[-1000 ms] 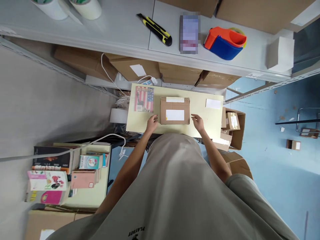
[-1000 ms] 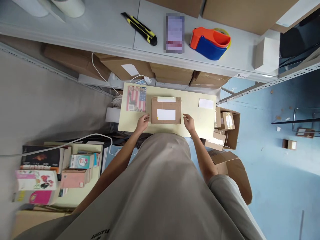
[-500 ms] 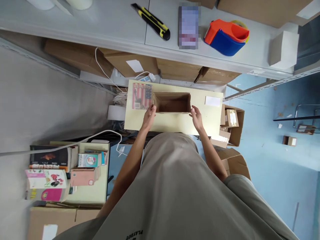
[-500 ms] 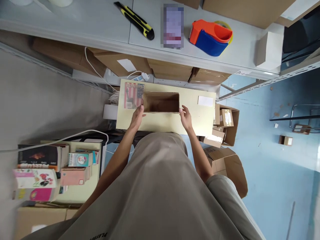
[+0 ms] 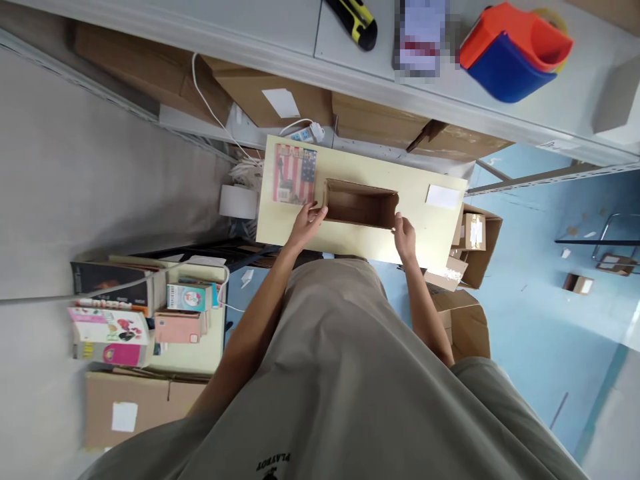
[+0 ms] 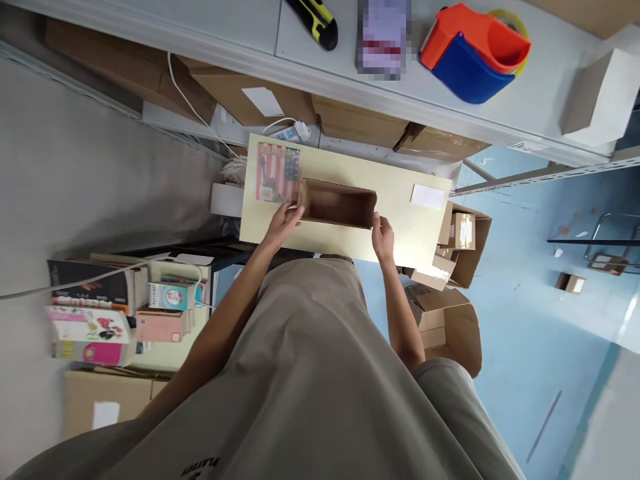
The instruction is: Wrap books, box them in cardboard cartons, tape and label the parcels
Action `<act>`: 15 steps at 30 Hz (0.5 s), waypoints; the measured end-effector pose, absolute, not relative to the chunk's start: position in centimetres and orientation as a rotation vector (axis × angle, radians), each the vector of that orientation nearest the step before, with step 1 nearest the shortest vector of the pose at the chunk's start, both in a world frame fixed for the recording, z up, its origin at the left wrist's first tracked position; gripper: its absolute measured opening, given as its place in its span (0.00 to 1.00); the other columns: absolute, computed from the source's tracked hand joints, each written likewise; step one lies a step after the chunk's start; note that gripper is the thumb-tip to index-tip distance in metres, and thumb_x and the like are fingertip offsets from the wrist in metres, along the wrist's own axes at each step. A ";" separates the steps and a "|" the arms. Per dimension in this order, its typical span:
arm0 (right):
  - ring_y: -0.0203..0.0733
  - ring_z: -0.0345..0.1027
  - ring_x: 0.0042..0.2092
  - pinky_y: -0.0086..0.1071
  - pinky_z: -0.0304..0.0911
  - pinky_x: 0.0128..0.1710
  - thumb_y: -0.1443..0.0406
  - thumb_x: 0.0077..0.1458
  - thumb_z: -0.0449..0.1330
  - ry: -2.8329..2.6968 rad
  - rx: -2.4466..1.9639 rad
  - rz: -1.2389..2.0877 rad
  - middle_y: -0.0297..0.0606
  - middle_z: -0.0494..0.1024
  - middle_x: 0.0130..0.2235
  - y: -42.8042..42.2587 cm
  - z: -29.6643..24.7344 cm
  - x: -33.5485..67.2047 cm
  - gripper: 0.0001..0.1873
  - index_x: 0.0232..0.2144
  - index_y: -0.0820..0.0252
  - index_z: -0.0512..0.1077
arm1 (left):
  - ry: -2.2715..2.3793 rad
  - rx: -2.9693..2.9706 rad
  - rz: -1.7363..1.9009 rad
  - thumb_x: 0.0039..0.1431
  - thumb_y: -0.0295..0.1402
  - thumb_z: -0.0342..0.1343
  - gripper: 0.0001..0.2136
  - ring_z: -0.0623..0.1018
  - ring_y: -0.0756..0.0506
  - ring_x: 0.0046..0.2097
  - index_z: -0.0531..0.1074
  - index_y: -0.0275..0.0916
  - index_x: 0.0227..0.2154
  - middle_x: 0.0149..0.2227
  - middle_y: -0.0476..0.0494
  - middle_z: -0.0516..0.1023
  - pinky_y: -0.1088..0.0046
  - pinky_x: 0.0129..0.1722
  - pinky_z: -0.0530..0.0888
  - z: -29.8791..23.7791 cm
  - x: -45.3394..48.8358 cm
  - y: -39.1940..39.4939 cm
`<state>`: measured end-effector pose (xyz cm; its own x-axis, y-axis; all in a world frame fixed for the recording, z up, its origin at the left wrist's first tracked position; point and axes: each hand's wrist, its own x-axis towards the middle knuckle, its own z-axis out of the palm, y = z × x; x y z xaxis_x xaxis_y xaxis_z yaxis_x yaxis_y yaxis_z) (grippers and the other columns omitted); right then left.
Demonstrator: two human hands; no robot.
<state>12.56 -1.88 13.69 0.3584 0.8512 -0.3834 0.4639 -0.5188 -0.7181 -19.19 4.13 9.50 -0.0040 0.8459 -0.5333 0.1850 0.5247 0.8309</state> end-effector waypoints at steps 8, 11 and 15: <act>0.63 0.76 0.70 0.64 0.72 0.71 0.50 0.84 0.42 -1.625 -1.963 0.395 0.58 0.81 0.62 -0.7 20.8 3.0 0.31 0.66 0.56 0.79 | 1.801 0.981 0.756 0.73 0.43 0.65 0.18 0.84 0.33 0.65 0.79 0.38 0.58 0.66 0.27 0.83 0.57 0.67 0.80 6.1 -28.6 9.7; 0.59 0.75 0.70 0.56 0.71 0.74 0.53 0.85 0.45 -1.843 -1.733 0.733 0.55 0.81 0.63 0.3 20.0 -5.4 0.27 0.65 0.54 0.79 | 1.890 0.943 0.682 0.69 0.33 0.63 0.13 0.85 0.35 0.62 0.79 0.37 0.53 0.60 0.28 0.85 0.57 0.67 0.80 3.8 -31.7 13.0; 0.58 0.66 0.77 0.51 0.65 0.78 0.52 0.83 0.51 -1.837 -1.782 1.123 0.57 0.72 0.74 5.0 13.6 -14.9 0.27 0.72 0.58 0.71 | 1.790 1.026 0.566 0.63 0.29 0.64 0.12 0.84 0.34 0.62 0.79 0.38 0.49 0.57 0.30 0.84 0.53 0.68 0.79 1.3 -32.9 15.2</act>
<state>-14.90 5.02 13.63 -0.1515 0.9499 -0.2732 0.6765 -0.1019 -0.7294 -32.92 15.21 1.33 -0.1844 0.8404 -0.5097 0.3946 0.5382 0.7447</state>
